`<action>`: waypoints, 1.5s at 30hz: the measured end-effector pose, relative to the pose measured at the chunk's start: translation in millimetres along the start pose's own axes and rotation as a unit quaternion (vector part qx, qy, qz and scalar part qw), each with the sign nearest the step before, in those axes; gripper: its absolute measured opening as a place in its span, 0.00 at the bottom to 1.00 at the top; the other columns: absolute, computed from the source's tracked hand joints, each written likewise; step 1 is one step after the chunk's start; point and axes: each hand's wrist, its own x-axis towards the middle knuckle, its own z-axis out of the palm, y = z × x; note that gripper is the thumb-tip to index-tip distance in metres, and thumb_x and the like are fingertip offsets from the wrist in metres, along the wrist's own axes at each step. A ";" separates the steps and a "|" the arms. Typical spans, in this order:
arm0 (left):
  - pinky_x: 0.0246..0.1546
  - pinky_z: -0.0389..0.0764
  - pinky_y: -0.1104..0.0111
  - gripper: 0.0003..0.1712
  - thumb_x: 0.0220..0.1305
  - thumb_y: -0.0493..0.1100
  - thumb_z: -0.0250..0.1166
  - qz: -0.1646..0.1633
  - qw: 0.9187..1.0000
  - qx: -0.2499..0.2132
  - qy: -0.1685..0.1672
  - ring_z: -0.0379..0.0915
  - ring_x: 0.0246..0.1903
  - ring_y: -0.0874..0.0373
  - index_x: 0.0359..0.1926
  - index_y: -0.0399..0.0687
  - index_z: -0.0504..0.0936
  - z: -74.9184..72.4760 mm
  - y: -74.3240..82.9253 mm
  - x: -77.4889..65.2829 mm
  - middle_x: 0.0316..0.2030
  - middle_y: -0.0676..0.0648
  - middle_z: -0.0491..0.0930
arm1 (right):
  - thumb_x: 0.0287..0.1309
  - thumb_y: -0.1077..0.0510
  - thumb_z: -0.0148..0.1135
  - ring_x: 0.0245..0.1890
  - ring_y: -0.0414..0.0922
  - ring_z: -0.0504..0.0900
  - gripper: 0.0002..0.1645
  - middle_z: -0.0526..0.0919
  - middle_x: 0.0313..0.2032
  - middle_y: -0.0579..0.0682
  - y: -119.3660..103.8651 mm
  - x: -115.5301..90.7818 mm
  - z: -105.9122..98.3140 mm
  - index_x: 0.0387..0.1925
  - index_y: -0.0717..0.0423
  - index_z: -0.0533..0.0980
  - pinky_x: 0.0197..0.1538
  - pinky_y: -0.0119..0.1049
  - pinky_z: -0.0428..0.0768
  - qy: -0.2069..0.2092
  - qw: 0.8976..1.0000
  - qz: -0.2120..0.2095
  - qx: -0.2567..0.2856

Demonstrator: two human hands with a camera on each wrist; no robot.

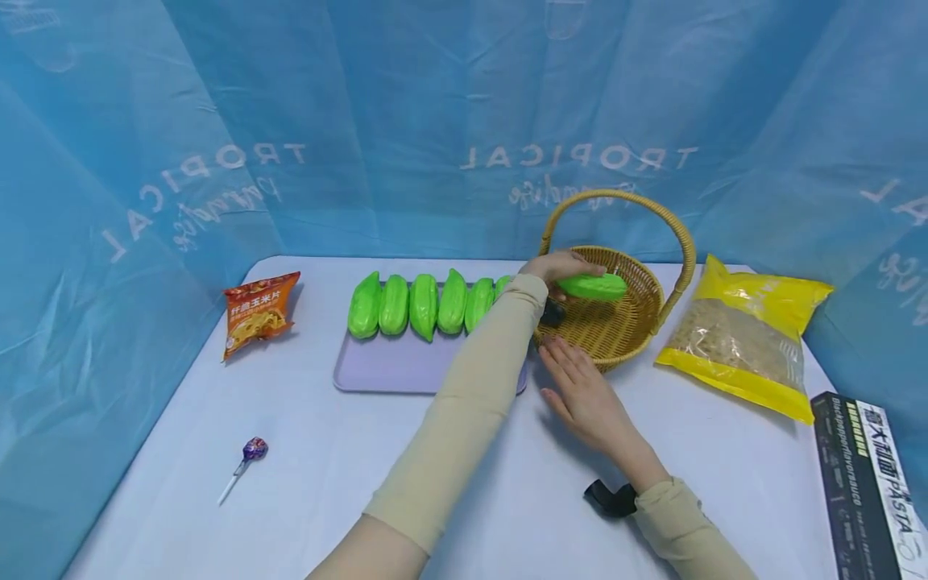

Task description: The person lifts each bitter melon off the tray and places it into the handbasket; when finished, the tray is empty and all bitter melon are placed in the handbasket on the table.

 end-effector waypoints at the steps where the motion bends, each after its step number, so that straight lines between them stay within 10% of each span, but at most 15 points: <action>1: 0.21 0.74 0.71 0.34 0.68 0.60 0.57 0.001 1.000 0.001 0.000 0.72 0.19 0.60 0.68 0.48 0.66 0.6 -1.8 2.2 0.34 0.48 0.73 | 0.76 0.42 0.34 0.72 0.57 0.60 0.36 0.64 0.70 0.61 -0.9 -0.1 0.3 0.70 0.65 0.61 0.71 0.55 0.59 0.000 1.000 0.001 0.002; 9: 0.26 0.81 0.69 0.24 0.69 0.52 0.59 -0.003 0.999 -0.031 0.022 0.71 0.20 0.59 0.58 0.41 0.75 3.4 -11.0 17.5 0.33 0.46 0.74 | 0.76 0.41 0.33 0.72 0.56 0.60 0.37 0.62 0.71 0.59 -8.6 -1.4 4.6 0.70 0.64 0.61 0.72 0.51 0.58 0.001 1.000 -0.006 0.001; 13: 0.51 0.82 0.61 0.26 0.70 0.43 0.59 0.017 0.995 -0.085 0.049 0.77 0.45 0.53 0.66 0.41 0.70 3.6 -11.7 22.1 0.57 0.43 0.72 | 0.75 0.45 0.41 0.73 0.55 0.59 0.34 0.61 0.72 0.58 -8.5 -0.2 4.0 0.71 0.63 0.60 0.72 0.52 0.59 -0.001 1.000 -0.002 -0.002; 19: 0.68 0.67 0.55 0.29 0.73 0.42 0.53 0.057 0.989 -0.126 0.052 0.56 0.71 0.49 0.72 0.46 0.61 7.0 -9.0 25.5 0.73 0.45 0.57 | 0.69 0.50 0.52 0.72 0.55 0.60 0.35 0.61 0.72 0.58 -1.6 -0.5 1.1 0.71 0.63 0.60 0.71 0.53 0.60 -0.002 1.000 0.007 -0.011; 27: 0.65 0.68 0.58 0.30 0.73 0.46 0.52 0.096 0.992 0.014 0.086 0.59 0.69 0.51 0.72 0.48 0.61 6.8 1.2 16.3 0.72 0.47 0.60 | 0.70 0.50 0.51 0.72 0.55 0.60 0.35 0.62 0.72 0.58 0.7 -0.6 0.6 0.71 0.63 0.60 0.72 0.52 0.58 -0.007 1.000 0.008 -0.011; 34: 0.60 0.72 0.64 0.26 0.73 0.46 0.52 0.123 0.986 0.041 0.105 0.66 0.64 0.55 0.70 0.52 0.66 6.9 16.6 2.0 0.71 0.49 0.63 | 0.65 0.54 0.57 0.72 0.56 0.61 0.36 0.65 0.70 0.59 -0.5 -0.7 -1.6 0.70 0.64 0.62 0.72 0.52 0.59 -0.005 1.000 0.009 -0.009; 41: 0.36 0.71 0.64 0.24 0.73 0.45 0.52 0.134 0.977 0.092 0.141 0.58 0.24 0.59 0.68 0.55 0.68 11.0 26.2 -6.7 0.69 0.50 0.66 | 0.69 0.51 0.52 0.72 0.55 0.61 0.34 0.64 0.71 0.58 -0.4 -1.0 0.0 0.70 0.64 0.62 0.71 0.52 0.60 0.001 1.000 -0.003 -0.013; 45: 0.43 0.75 0.69 0.23 0.74 0.47 0.52 0.172 0.971 0.106 0.125 0.73 0.40 0.59 0.67 0.55 0.70 11.2 27.0 -14.7 0.68 0.49 0.67 | 0.70 0.51 0.50 0.72 0.55 0.60 0.33 0.62 0.72 0.58 -0.1 -1.7 -0.3 0.70 0.64 0.61 0.75 0.47 0.53 0.001 1.000 -0.002 -0.016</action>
